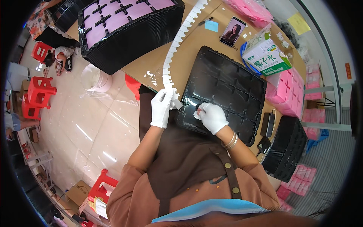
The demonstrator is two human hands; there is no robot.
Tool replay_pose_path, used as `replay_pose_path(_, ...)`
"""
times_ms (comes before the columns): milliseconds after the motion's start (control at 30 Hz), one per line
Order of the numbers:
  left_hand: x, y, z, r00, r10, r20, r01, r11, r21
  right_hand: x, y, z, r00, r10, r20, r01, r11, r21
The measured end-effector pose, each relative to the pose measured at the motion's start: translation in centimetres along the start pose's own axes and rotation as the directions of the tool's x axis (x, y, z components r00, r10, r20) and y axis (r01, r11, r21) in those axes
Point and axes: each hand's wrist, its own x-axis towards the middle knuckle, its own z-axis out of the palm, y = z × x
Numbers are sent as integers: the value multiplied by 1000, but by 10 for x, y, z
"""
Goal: The recorder is assembling black plastic trays by inserting pink foam cross-shapes into the grids and stacking the completed trays.
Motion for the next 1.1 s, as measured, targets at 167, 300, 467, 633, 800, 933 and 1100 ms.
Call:
replay_pose_path(167, 1, -1, -4, 1000, 3, 2, -3, 1000, -4, 0, -2, 7, 1000, -12, -22, 13, 999, 40)
replay_pose_path(300, 0, -1, -4, 1000, -24, -2, 24, 1000, 4, -28, -11, 1, 992, -122, -21, 124, 983, 132)
replay_pose_path(467, 0, -2, -8, 1000, 19, -20, -18, 998, 66, -11, 7, -100, 665, -170, -727, 296, 954, 48)
replay_pose_path(633, 6, 0, -12, 998, 56, -4, -54, 985, 162, 86, 125, -275, 254, -1, -967, 192, 980, 50)
replay_pose_path(800, 13, 0, -3, 997, 71, 11, -72, 966, 248, 125, 207, -338, 670, 198, -715, -137, 980, 143)
replay_pose_path(933, 15, -2, -13, 995, 98, -22, -86, 944, 320, 87, 224, -334, 466, -144, -873, -64, 979, -196)
replay_pose_path(1100, 26, -4, -33, 907, 396, -142, -219, 732, 645, 6, 298, -269, 711, 323, -625, -569, 786, -241)
